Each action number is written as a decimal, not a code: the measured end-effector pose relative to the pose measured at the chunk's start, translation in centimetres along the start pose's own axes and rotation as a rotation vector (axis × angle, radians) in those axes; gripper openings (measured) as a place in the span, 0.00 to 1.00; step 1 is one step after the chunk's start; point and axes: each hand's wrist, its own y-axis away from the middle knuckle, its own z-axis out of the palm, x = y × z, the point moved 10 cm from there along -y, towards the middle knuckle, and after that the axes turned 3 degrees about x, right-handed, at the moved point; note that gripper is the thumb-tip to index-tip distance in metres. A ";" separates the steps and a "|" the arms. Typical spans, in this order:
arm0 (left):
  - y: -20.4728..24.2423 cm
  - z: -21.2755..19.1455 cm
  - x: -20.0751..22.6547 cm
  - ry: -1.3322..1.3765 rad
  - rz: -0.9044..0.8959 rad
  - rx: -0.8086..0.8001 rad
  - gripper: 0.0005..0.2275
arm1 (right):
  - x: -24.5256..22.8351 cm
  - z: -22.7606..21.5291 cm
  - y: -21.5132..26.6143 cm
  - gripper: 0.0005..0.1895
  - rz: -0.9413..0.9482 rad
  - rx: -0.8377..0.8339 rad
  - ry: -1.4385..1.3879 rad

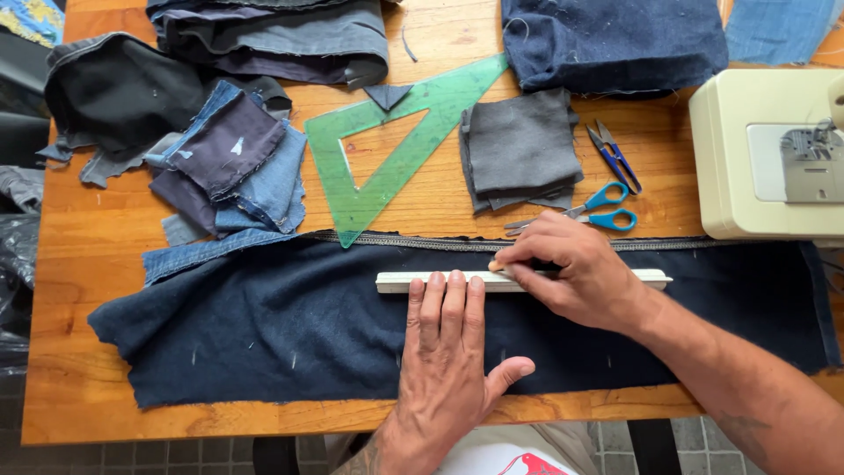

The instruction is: The person measures a piece of dark denim fabric using a ruler and a triangular set square, marking lines with chalk. They then use scissors to cut the fabric along the marked lines, separating it into smaller pieces.

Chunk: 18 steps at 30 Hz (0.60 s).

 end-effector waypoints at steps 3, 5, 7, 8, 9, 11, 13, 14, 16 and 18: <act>-0.3 -0.2 0.1 0.002 -0.003 0.001 0.51 | 0.0 -0.9 0.0 0.06 0.046 0.132 0.003; -0.1 -0.5 0.0 0.030 -0.014 0.005 0.51 | 0.4 -1.1 0.4 0.06 0.098 0.133 -0.006; -0.1 -0.7 -0.3 0.054 -0.032 0.011 0.51 | 0.4 -1.1 0.4 0.06 0.146 0.127 -0.017; 0.1 -0.9 -0.4 0.070 -0.038 0.016 0.49 | 0.3 -1.1 0.4 0.06 0.171 0.134 -0.035; 0.2 -1.2 -0.7 0.085 -0.041 0.019 0.48 | 0.1 -1.1 0.4 0.07 0.197 0.144 -0.054; 0.5 -2.1 -1.6 0.083 -0.043 0.030 0.47 | -0.6 -0.5 0.2 0.07 0.164 0.143 -0.057; 0.7 -2.7 -2.3 0.090 -0.033 0.041 0.46 | -0.9 -0.2 0.0 0.07 0.138 0.150 -0.050; 0.9 -2.7 -3.0 0.064 -0.047 0.029 0.47 | -1.0 -0.1 -0.2 0.07 0.127 0.153 -0.053; 1.4 -2.7 -3.7 0.046 -0.060 0.017 0.47 | -1.3 0.1 -0.4 0.08 0.120 0.155 -0.049; 1.6 -2.6 -4.0 0.007 -0.048 0.016 0.46 | -1.1 0.2 -0.6 0.07 0.143 0.171 -0.074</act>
